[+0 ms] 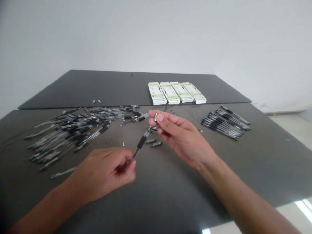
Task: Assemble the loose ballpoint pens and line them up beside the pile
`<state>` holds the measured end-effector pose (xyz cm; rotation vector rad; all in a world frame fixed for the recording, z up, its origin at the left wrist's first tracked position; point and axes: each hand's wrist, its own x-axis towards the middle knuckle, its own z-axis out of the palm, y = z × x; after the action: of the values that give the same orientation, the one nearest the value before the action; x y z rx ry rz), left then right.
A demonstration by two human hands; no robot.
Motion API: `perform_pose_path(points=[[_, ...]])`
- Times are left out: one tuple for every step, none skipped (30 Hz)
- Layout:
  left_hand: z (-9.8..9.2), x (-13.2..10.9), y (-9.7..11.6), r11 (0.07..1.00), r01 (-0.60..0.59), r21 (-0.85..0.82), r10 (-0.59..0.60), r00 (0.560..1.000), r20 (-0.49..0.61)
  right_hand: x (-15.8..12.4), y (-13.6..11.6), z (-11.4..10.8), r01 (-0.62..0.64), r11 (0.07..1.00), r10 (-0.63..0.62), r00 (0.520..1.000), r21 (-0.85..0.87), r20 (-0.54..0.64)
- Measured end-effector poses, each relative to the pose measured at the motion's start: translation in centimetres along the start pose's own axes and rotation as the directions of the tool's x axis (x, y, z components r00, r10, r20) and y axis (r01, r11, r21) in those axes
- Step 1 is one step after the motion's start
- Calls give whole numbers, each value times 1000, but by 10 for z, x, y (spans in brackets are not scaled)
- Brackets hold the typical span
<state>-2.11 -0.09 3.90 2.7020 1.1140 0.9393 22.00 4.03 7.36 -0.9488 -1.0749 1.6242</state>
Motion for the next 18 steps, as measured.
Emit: perform_pose_path(points=[[1,0,1,1000,8,-1,-8,1000,12,-1,2,1,-31,997,30,999,65,13],[1,0,1,1000,18,3,-19,1000,23,-1,3,1,-60,990,56,998,125,32],[1,0,2,1000,27,12,-28,999,35,-2,5,2,-87,981,79,995,173,53],[1,0,2,999,35,23,-36,998,46,-3,7,2,-108,972,94,993,208,73],[1,0,3,999,42,34,-44,998,55,-4,9,3,-122,965,104,991,231,88],[1,1,3,998,47,43,-50,997,61,-6,12,3,-132,961,111,989,244,97],[1,1,3,998,47,48,-50,997,63,-8,14,4,-137,959,114,988,249,101],[1,1,4,998,46,50,-49,997,63,-11,17,5,-137,959,114,988,249,103],[1,1,4,998,43,49,-45,997,60,-13,19,5,-135,960,111,988,246,107],[2,2,5,998,36,48,-39,998,57,-15,21,6,-132,961,108,988,242,111],[3,2,5,999,29,46,-31,998,55,-17,23,7,-131,962,106,988,238,115],[3,2,6,999,21,45,-23,998,53,-18,25,7,-127,963,102,988,236,114],[4,2,6,999,13,43,-16,998,55,-19,26,8,-124,964,100,989,235,111],[4,2,6,999,8,43,-10,998,55,-19,26,8,-121,965,99,990,234,104],[5,1,7,999,2,44,-5,998,56,-19,26,8,-114,966,94,991,234,95],[5,1,7,999,0,45,-3,998,59,-19,26,9,-103,968,86,993,230,85],[5,1,7,999,0,46,-3,998,60,-19,25,9,-91,971,76,994,223,76],[5,1,7,999,2,47,-5,998,61,-19,24,9,-81,974,68,995,211,68]])
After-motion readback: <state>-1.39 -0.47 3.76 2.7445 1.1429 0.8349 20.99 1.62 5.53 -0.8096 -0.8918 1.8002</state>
